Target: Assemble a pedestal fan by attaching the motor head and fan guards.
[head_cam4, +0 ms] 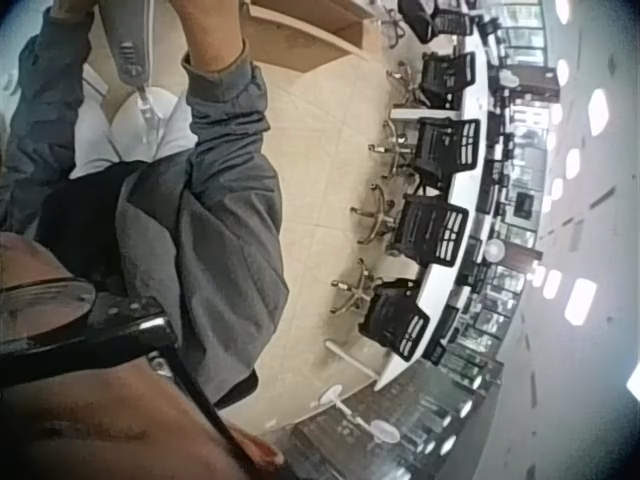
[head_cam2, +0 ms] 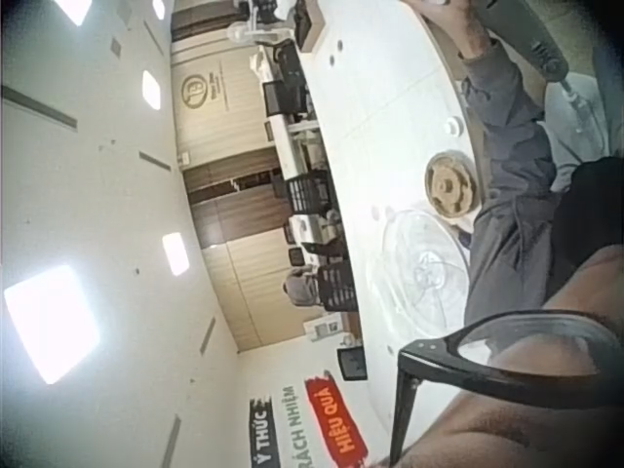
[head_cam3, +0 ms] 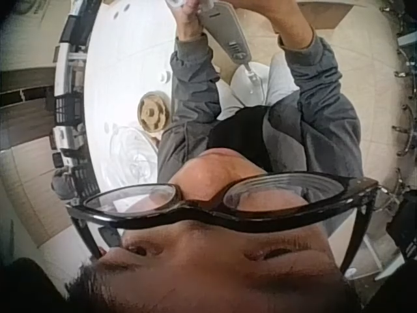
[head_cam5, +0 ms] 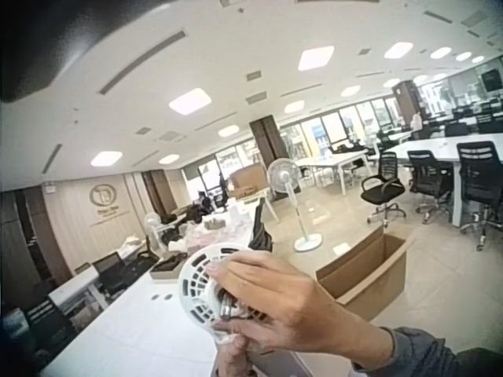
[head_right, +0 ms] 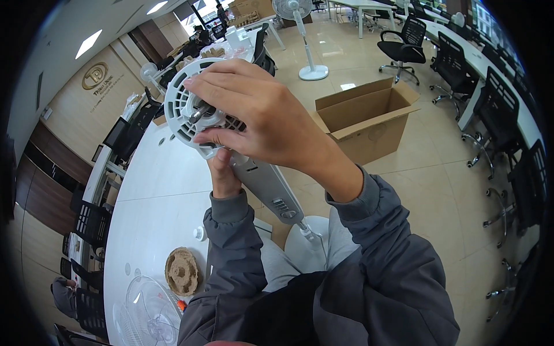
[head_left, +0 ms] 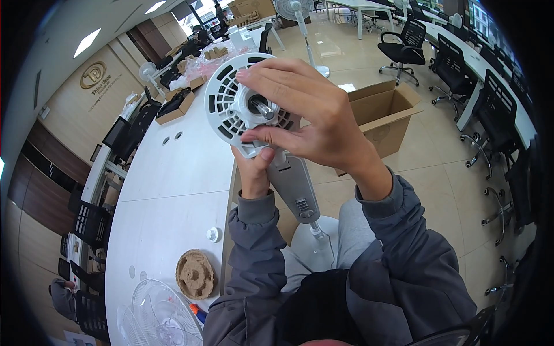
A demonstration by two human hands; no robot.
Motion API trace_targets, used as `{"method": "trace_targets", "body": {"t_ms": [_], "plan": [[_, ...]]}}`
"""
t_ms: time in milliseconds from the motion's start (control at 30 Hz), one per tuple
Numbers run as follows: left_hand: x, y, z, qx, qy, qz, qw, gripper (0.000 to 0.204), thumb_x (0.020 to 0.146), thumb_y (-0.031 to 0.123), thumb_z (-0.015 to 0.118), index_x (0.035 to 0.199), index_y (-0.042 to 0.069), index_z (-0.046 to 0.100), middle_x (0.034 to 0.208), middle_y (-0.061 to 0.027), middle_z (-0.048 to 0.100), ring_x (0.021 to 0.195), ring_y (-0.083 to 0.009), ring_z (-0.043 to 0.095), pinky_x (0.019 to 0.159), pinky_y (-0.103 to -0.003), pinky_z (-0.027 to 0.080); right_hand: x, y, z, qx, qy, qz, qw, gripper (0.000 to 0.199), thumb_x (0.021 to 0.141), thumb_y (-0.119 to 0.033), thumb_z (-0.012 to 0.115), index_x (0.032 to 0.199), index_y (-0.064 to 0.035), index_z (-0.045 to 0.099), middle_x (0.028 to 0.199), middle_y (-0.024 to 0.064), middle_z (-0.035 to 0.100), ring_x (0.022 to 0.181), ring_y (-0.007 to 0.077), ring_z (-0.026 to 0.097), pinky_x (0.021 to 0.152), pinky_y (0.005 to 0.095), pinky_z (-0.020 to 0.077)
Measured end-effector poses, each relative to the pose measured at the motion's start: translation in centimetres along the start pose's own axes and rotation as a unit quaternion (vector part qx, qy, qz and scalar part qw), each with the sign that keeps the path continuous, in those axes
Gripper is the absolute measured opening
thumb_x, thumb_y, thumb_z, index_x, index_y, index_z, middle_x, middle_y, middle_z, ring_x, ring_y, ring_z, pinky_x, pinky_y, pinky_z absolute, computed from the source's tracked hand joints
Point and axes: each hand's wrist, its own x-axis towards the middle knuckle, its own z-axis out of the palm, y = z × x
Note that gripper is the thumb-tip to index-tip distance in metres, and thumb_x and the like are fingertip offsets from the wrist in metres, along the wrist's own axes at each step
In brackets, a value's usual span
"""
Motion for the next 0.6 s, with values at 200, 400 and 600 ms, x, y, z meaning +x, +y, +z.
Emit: {"method": "trace_targets", "body": {"t_ms": [200, 400, 600], "plan": [[0.11, 0.10, -0.12, 0.010, -0.009, 0.004, 1.000, 0.095, 0.066, 0.046, 0.090, 0.136, -0.001, 0.046, 0.124, -0.0096, 0.057, 0.110, -0.0221, 0.061, 0.094, -0.036, 0.050, -0.02, -0.23, 0.19, -0.004, 0.028, 0.002, 1.000, 0.062, 0.056, -0.007, 0.089, 0.115, -0.0037, 0.073, 0.111, 0.0094, 0.073, 0.106, 0.0294, 0.067, 0.088, 0.0367, 0.0562], [-0.03, 0.15, 0.13, 0.007, -0.004, 0.012, 1.000, 0.096, 0.067, 0.046, 0.089, 0.137, -0.001, 0.045, 0.125, -0.0093, 0.057, 0.112, -0.0221, 0.060, 0.095, -0.036, 0.049, 0.14, -0.68, 0.33, 0.002, 0.010, 0.031, 0.999, 0.059, 0.055, -0.004, 0.089, 0.112, -0.0066, 0.075, 0.110, 0.0073, 0.073, 0.103, 0.0275, 0.067, 0.085, 0.0346, 0.0563], [0.11, 0.14, -0.04, 0.007, -0.008, 0.012, 1.000, 0.097, 0.066, 0.046, 0.090, 0.138, 0.000, 0.044, 0.127, -0.0093, 0.057, 0.113, -0.0222, 0.060, 0.096, -0.037, 0.049, 0.24, -0.49, 0.36, 0.045, 0.021, 0.057, 0.997, 0.057, 0.056, -0.002, 0.088, 0.111, -0.0077, 0.075, 0.110, 0.0051, 0.074, 0.103, 0.0260, 0.066, 0.085, 0.0339, 0.0563]]}}
